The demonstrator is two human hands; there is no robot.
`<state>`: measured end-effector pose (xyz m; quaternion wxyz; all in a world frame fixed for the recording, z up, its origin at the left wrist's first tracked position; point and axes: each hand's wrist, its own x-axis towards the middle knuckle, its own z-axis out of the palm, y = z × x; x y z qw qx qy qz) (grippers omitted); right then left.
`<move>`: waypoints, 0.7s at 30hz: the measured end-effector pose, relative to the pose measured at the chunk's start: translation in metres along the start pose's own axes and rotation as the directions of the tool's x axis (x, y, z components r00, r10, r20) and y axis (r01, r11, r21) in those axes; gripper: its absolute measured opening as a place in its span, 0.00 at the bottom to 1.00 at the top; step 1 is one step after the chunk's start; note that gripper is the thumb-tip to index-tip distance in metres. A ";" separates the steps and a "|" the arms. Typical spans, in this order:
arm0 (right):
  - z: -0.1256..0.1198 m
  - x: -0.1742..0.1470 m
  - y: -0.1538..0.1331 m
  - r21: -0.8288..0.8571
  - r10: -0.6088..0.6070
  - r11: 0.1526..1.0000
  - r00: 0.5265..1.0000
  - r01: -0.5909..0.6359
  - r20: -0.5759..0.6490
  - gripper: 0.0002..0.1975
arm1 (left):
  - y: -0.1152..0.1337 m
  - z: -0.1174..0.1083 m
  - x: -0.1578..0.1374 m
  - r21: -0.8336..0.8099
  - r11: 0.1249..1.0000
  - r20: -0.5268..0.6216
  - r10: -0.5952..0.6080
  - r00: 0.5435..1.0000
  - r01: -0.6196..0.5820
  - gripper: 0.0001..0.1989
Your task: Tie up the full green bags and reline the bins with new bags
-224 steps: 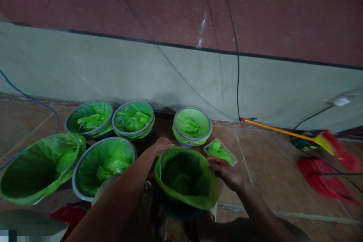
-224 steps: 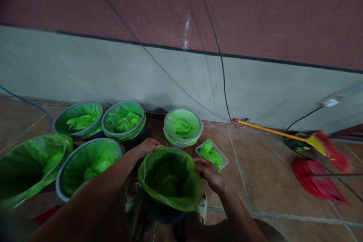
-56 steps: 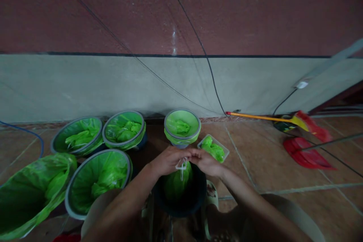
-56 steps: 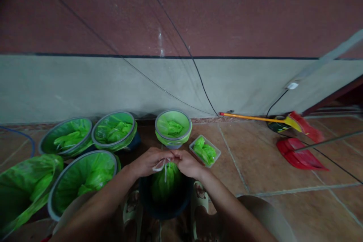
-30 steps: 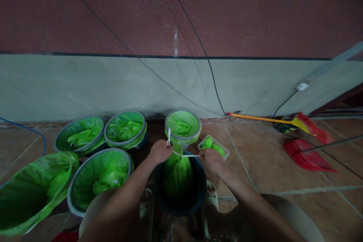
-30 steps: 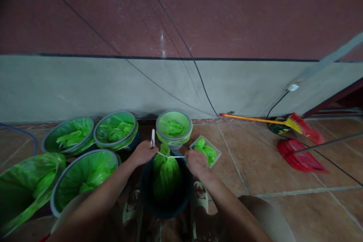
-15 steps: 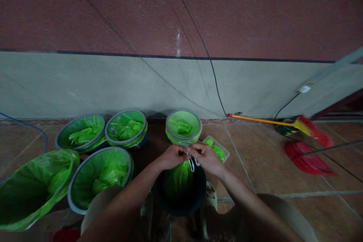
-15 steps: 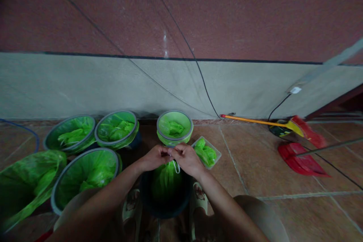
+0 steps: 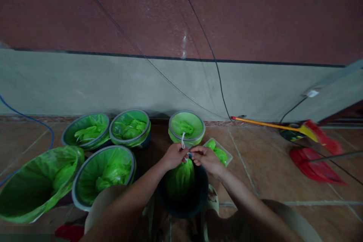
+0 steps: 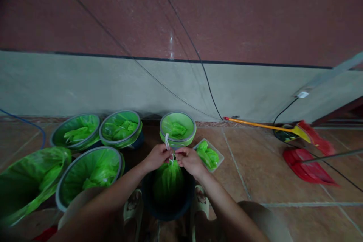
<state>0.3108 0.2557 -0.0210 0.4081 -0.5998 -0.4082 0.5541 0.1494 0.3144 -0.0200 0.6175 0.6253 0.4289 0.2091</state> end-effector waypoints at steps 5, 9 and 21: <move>-0.003 -0.005 -0.007 -0.143 0.111 0.984 0.994 -0.107 0.014 0.08 | -0.001 0.002 -0.002 -0.243 0.961 0.021 -0.132 0.991 0.133 0.07; -0.001 -0.007 -0.001 -0.270 0.188 0.948 0.980 -0.166 0.058 0.05 | -0.004 0.003 -0.001 -0.160 0.987 -0.032 -0.021 0.999 0.015 0.02; -0.002 0.000 0.002 -0.516 0.091 0.855 0.994 -0.049 0.056 0.15 | -0.013 0.001 0.000 0.354 0.766 0.092 0.542 0.835 -0.536 0.14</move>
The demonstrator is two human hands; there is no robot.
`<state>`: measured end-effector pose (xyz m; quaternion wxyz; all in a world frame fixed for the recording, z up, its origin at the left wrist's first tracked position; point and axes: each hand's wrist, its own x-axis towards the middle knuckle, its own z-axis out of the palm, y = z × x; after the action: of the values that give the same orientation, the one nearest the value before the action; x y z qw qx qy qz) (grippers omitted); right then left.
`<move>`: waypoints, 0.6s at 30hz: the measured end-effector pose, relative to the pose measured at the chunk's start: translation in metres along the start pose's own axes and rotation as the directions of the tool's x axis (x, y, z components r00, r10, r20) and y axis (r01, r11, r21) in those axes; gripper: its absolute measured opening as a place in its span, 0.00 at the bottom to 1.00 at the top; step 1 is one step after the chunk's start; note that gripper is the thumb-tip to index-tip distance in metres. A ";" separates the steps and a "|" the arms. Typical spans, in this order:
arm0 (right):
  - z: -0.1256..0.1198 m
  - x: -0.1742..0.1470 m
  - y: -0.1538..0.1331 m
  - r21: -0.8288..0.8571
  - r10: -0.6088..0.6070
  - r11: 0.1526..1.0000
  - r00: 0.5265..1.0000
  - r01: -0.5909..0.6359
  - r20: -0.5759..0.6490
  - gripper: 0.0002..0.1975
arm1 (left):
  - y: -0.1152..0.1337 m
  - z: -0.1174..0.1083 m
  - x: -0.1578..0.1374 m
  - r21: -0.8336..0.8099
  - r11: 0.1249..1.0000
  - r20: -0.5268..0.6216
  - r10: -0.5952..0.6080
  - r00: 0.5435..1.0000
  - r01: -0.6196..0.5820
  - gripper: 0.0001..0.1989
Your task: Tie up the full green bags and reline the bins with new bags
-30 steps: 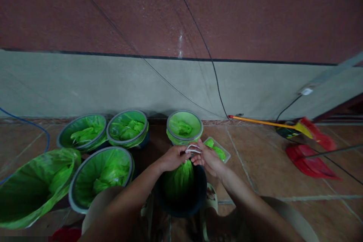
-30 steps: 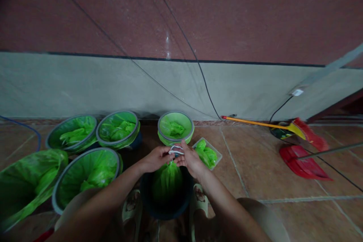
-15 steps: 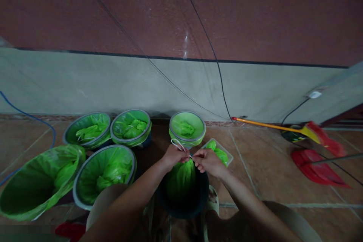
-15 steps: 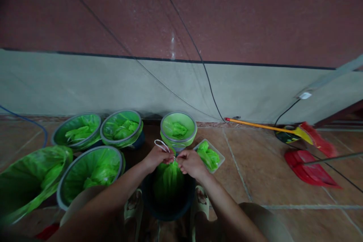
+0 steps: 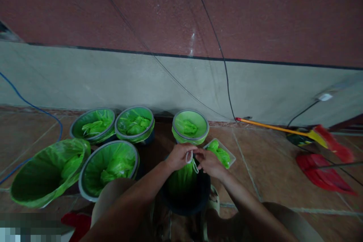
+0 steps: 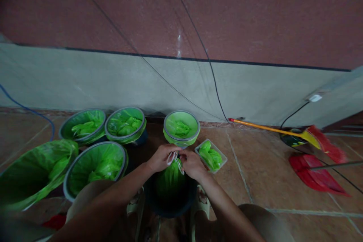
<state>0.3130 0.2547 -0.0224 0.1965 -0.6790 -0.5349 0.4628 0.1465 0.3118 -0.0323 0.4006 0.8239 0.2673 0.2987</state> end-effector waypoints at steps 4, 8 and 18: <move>0.004 0.002 -0.001 0.171 -0.018 0.985 1.000 0.017 0.007 0.15 | 0.000 0.007 -0.002 -0.045 0.997 -0.106 0.058 0.993 -0.063 0.16; 0.005 0.001 -0.005 0.390 0.026 0.920 1.000 -0.028 0.011 0.12 | 0.004 0.013 -0.002 -0.072 0.997 -0.177 -0.046 0.983 0.034 0.16; -0.001 -0.002 -0.012 0.488 0.107 0.866 0.994 -0.109 0.032 0.05 | 0.004 0.012 0.000 -0.288 0.853 -0.061 -0.470 0.881 0.435 0.09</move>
<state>0.3069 0.2576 -0.0116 0.3344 -0.6354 -0.3621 0.5944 0.1561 0.3035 -0.0348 0.5484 0.6551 0.4367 0.2818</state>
